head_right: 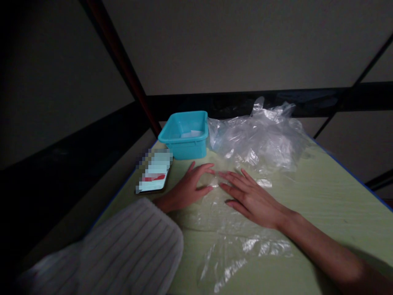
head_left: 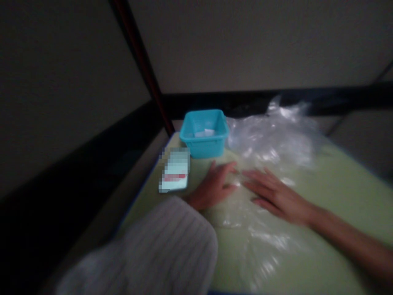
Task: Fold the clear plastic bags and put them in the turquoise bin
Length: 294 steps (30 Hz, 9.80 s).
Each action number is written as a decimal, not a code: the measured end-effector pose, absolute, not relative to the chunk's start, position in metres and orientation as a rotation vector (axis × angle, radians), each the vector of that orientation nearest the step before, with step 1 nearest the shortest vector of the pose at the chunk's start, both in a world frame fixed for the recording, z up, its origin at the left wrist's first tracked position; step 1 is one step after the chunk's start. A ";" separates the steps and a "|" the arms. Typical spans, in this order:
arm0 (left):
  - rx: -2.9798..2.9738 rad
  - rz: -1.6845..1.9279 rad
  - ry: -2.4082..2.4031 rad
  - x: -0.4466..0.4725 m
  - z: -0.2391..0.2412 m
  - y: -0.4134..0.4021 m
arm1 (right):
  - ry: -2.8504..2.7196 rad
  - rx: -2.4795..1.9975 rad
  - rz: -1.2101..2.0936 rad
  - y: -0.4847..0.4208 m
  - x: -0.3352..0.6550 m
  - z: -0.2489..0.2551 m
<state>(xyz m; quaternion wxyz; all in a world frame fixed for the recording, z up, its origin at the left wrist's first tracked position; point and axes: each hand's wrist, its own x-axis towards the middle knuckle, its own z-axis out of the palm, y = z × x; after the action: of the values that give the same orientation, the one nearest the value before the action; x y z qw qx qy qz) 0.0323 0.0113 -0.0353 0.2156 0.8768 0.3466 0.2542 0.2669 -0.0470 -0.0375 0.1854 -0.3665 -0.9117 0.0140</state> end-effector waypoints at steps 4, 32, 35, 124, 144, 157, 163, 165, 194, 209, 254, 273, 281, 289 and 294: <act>2.486 0.716 1.068 0.033 -0.033 0.009 | -2.515 -1.137 0.035 -0.047 0.267 -0.041; 2.732 0.694 0.736 0.035 -0.029 -0.002 | -2.573 -1.063 0.135 -0.047 0.265 -0.034; 2.656 0.793 0.965 0.033 -0.032 0.003 | -2.609 -1.017 0.207 -0.047 0.266 -0.032; 2.788 0.249 0.528 0.007 -0.031 0.001 | -2.663 -1.116 0.072 -0.046 0.301 -0.036; 2.875 0.722 1.631 -0.121 0.034 -0.108 | -2.648 -1.050 0.067 -0.045 0.304 -0.041; 2.580 0.858 0.642 0.001 0.004 -0.025 | -2.540 -0.891 0.467 -0.061 0.289 -0.004; 2.637 0.659 0.383 0.036 -0.011 -0.037 | -2.662 -0.937 0.285 -0.057 0.293 -0.014; 2.712 0.580 0.264 0.040 -0.014 -0.042 | -2.696 -0.944 0.245 -0.056 0.296 -0.019; 1.954 0.949 0.884 0.038 -0.013 -0.035 | -2.809 -0.453 -0.139 -0.108 0.241 -0.011; 1.809 1.077 0.934 0.038 -0.012 -0.033 | -2.552 -0.765 0.249 -0.095 0.241 -0.004; 2.736 0.549 0.778 0.034 -0.026 -0.050 | -2.205 -1.041 0.703 -0.060 0.305 0.005; 2.693 0.681 1.354 0.031 -0.023 -0.037 | -2.621 -0.611 0.480 -0.075 0.279 -0.001; 2.756 0.644 1.651 0.020 -0.012 -0.024 | -2.721 -0.504 0.456 -0.082 0.274 0.003; 2.715 0.677 1.541 0.019 -0.019 -0.023 | -2.673 -0.595 0.398 -0.075 0.283 -0.003; 2.654 0.737 1.355 0.020 -0.024 -0.020 | -2.675 -0.475 0.458 -0.085 0.269 -0.001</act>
<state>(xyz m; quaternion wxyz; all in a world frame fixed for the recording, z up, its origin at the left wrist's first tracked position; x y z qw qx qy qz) 0.0204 -0.0202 -0.0237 0.0360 0.8641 0.4410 0.2400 0.2695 -0.0845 -0.0006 0.1922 -0.1692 -0.9528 0.1630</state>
